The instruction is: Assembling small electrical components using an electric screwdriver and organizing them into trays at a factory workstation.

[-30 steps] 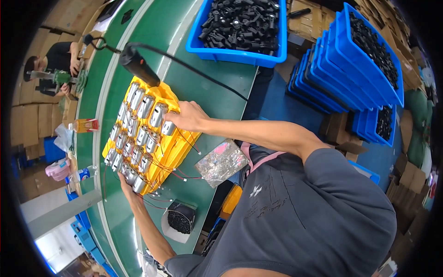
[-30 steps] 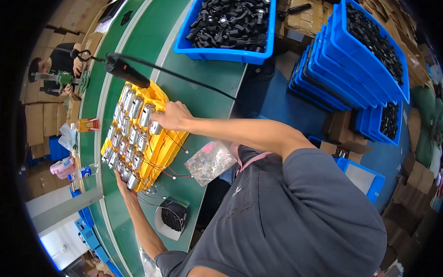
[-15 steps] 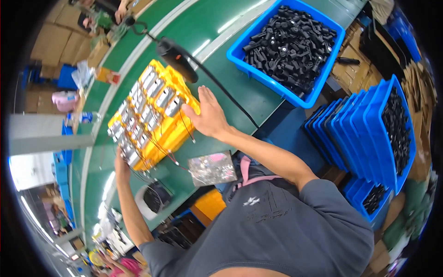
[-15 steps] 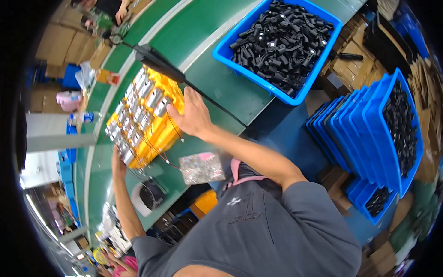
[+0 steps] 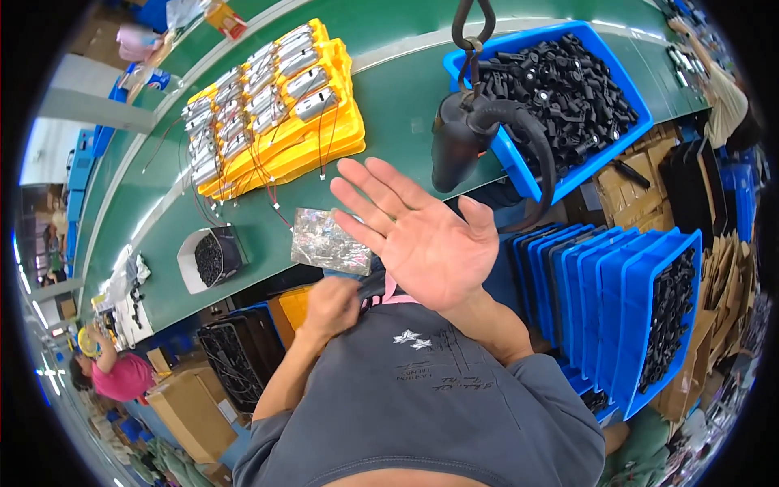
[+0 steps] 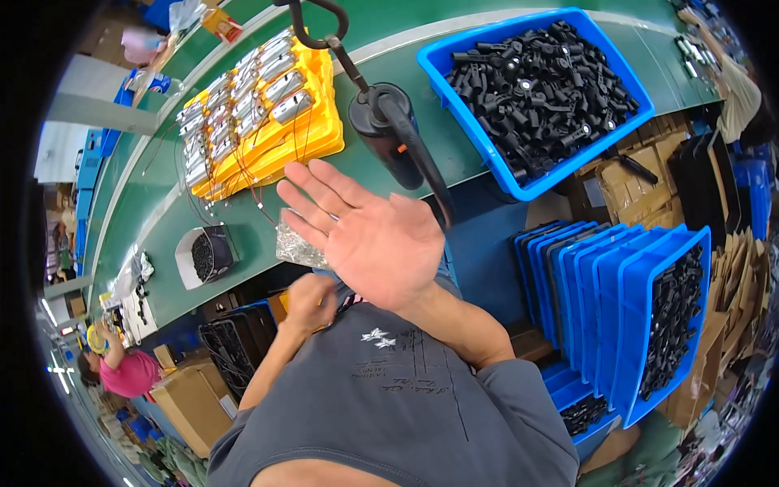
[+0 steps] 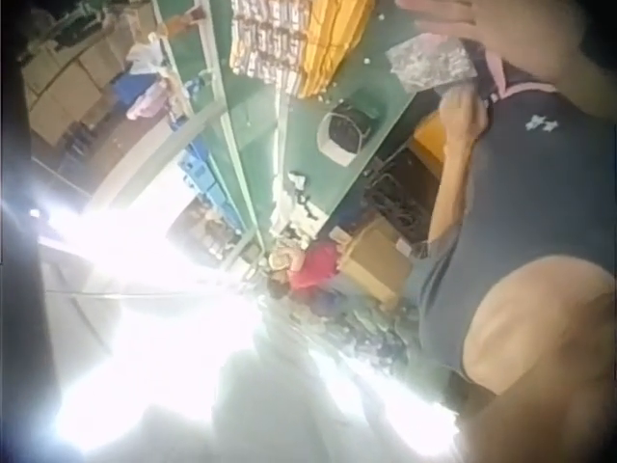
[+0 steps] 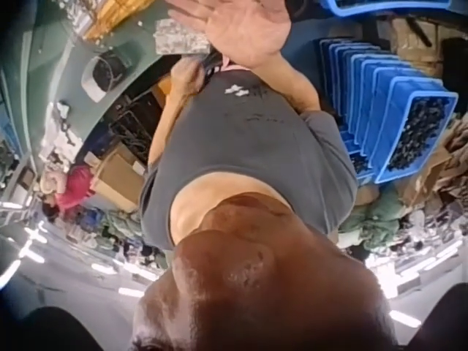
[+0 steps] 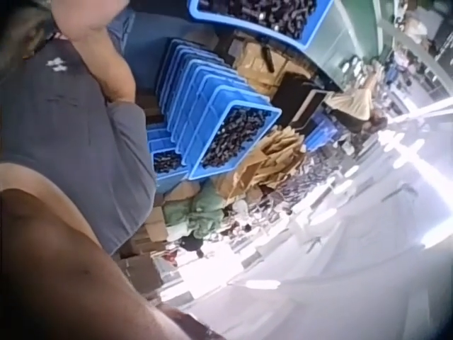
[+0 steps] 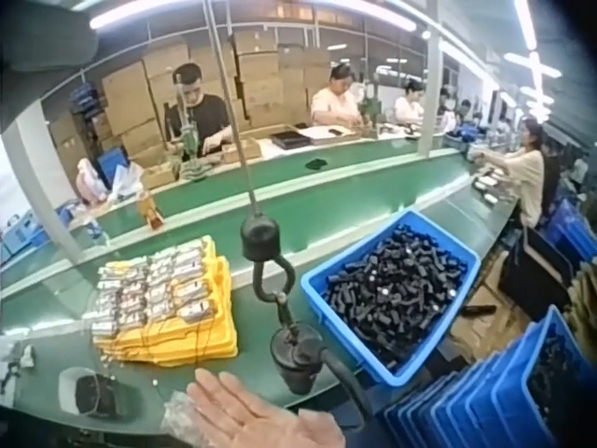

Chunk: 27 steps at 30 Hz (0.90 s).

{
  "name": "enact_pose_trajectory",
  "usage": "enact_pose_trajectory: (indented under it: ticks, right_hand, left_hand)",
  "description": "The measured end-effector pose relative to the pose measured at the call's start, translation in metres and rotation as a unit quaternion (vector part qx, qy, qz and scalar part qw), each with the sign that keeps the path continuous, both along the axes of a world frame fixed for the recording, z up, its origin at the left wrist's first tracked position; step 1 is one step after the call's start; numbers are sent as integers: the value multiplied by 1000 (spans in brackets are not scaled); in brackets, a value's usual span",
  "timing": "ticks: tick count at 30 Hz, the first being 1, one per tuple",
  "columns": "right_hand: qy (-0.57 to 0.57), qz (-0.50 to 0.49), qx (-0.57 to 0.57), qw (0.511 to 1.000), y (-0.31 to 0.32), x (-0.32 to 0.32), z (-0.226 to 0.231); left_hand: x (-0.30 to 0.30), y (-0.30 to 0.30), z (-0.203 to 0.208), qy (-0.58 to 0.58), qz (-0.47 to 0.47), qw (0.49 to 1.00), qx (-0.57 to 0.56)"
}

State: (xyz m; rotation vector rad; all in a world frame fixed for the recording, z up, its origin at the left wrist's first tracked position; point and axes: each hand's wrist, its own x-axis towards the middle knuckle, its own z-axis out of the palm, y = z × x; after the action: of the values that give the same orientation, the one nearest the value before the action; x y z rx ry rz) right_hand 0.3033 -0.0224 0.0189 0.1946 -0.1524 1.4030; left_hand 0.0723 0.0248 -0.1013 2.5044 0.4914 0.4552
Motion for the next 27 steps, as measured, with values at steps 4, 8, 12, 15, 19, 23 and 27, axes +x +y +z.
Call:
enact_pose_trajectory:
  ticks: [4,8,12,15,19,23,27]
  right_hand:
    - [-25,-2,7,1000,-9,-6,2]
    - [-42,4,27,999,-11,-11,3]
    - [-26,9,34,999,-11,-11,5]
    - [-98,-35,-46,993,-12,-11,9]
    - [-341,-179,-225,895,-28,-13,-30]
    - [-465,-183,-335,799,-49,-11,-79]
    - [-551,-185,-391,713,-53,-23,-118]
  left_hand:
    - [-2,-14,-41,164,108,980,17]
    - [21,8,-57,218,139,954,153]
    - [62,18,-43,69,193,979,11]
    - [69,19,-51,58,235,970,-21]
    - [34,25,-116,55,196,977,69]
    - [17,29,-124,55,152,978,132]
    - [1,27,-129,57,142,988,38]
